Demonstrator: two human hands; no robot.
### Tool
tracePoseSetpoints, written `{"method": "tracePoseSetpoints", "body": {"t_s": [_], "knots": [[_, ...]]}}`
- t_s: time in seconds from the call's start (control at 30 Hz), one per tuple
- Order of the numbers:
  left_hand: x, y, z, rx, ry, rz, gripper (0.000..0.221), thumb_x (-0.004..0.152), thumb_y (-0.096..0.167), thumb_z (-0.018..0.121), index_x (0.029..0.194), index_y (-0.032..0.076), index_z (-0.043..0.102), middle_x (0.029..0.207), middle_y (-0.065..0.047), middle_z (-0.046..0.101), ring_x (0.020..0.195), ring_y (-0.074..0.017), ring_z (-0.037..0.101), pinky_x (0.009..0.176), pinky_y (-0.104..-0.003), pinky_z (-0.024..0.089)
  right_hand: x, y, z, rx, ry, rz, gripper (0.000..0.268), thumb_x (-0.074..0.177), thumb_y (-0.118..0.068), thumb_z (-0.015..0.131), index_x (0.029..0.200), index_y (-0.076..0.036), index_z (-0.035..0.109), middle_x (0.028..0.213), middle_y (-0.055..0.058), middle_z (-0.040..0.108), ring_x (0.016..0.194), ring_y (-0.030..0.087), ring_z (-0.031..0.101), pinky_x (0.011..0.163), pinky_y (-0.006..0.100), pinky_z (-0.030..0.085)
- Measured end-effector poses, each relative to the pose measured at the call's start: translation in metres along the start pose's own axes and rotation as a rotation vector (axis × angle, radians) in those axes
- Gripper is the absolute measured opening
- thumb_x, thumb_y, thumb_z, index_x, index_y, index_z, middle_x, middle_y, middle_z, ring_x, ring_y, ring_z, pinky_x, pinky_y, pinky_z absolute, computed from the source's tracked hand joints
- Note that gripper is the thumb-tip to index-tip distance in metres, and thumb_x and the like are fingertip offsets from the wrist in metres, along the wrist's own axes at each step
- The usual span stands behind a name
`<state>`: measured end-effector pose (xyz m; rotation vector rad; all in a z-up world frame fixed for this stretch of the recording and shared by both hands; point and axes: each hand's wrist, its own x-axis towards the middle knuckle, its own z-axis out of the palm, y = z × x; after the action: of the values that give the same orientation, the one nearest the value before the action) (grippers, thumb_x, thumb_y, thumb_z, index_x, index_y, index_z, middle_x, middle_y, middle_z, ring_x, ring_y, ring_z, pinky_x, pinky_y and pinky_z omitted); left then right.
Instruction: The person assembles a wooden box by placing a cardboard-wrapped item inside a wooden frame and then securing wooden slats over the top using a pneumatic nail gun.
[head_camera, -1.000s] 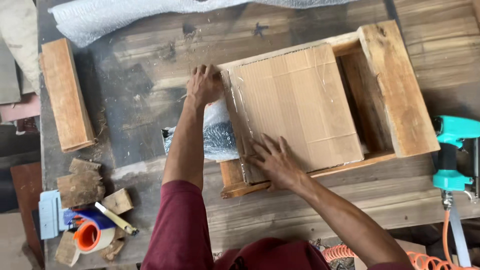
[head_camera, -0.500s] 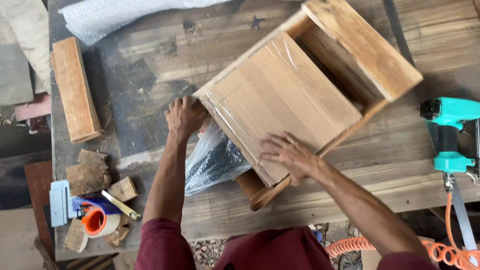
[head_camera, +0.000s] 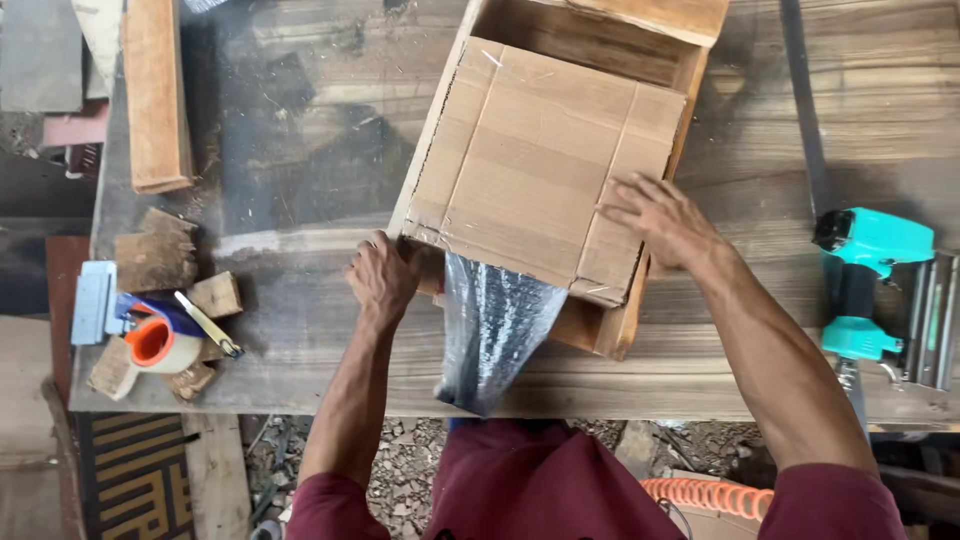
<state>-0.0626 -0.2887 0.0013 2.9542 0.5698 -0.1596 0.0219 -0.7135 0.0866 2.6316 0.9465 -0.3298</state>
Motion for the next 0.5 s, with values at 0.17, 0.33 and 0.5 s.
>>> {"method": "tracePoseSetpoints", "body": {"t_s": [0.17, 0.33, 0.5], "knots": [[-0.058, 0.044, 0.001, -0.024, -0.203, -0.008, 0.065, 0.09, 0.072, 0.059, 0.115, 0.013, 0.045, 0.102, -0.014, 0.067, 0.101, -0.0353, 0.073, 0.089, -0.05, 0.054, -0.047, 0.044, 0.031, -0.02, 0.028, 0.044, 0.102, 0.063, -0.015, 0.087, 0.154, -0.036, 0.047, 0.172, 0.002, 0.031, 0.153, 0.036, 0.038, 0.117, 0.06, 0.042], [-0.081, 0.073, -0.019, -0.015, -0.242, 0.048, 0.056, 0.094, 0.061, 0.063, 0.116, 0.012, 0.046, 0.09, -0.013, 0.071, 0.09, -0.0336, 0.076, 0.081, -0.046, 0.057, -0.079, 0.047, 0.041, 0.058, 0.034, 0.17, 0.089, 0.079, 0.0, 0.07, 0.158, -0.031, 0.044, 0.171, 0.011, 0.033, 0.148, 0.04, 0.045, 0.114, 0.062, 0.044], [-0.065, 0.085, -0.06, 0.019, -0.155, 0.359, 0.102, 0.072, 0.061, 0.083, 0.148, 0.013, 0.036, 0.137, -0.018, 0.052, 0.123, -0.0429, 0.061, 0.09, -0.054, 0.057, -0.109, 0.017, 0.02, 0.473, -0.08, 0.254, 0.105, 0.067, -0.015, 0.088, 0.16, -0.019, 0.04, 0.171, 0.026, 0.019, 0.151, 0.05, 0.033, 0.119, 0.065, 0.037]]}}
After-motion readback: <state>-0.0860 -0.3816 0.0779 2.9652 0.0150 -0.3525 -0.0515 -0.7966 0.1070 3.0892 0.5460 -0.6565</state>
